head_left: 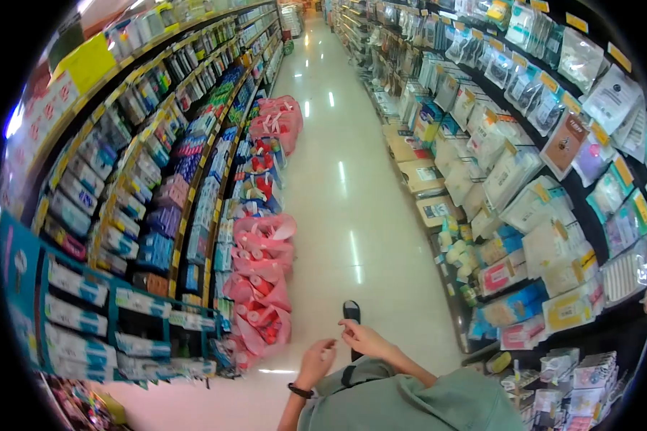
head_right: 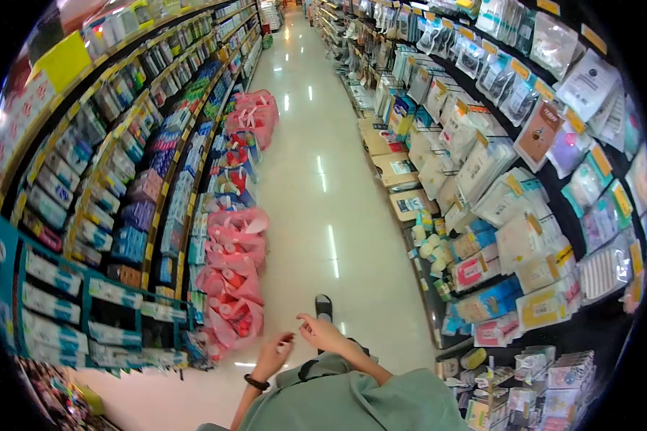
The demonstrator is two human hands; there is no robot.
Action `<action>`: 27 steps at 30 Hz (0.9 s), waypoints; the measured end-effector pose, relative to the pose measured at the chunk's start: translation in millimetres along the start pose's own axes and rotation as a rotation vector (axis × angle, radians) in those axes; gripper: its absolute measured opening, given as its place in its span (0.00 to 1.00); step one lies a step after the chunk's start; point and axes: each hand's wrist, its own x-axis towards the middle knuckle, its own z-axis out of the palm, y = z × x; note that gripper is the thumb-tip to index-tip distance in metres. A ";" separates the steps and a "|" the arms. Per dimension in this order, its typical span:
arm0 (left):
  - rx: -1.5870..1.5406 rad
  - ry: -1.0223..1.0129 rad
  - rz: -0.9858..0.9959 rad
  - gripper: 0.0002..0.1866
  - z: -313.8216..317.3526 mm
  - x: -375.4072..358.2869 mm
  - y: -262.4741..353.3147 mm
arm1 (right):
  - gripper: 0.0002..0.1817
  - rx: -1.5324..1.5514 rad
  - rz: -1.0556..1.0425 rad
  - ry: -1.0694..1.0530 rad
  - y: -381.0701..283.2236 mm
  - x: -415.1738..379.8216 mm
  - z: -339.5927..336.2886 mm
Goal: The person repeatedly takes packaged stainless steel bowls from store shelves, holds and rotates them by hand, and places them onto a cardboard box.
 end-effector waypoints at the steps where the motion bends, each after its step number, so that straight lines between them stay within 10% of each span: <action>1: 0.066 -0.126 0.065 0.20 -0.6 21.7 -1.0 | 0.19 -0.021 -0.012 -0.009 1.5 26.4 -14.3; 4: 0.274 -0.449 0.131 0.23 -16.5 95.0 8.7 | 0.18 -0.044 -0.094 0.040 4.7 102.9 -49.5; 11: 0.388 -0.160 0.156 0.23 -69.6 256.2 34.7 | 0.17 -0.031 -0.076 0.094 4.9 235.2 -158.0; 27: 0.323 -0.430 0.327 0.22 -119.0 562.5 2.1 | 0.17 0.136 0.077 -0.009 26.6 428.3 -267.9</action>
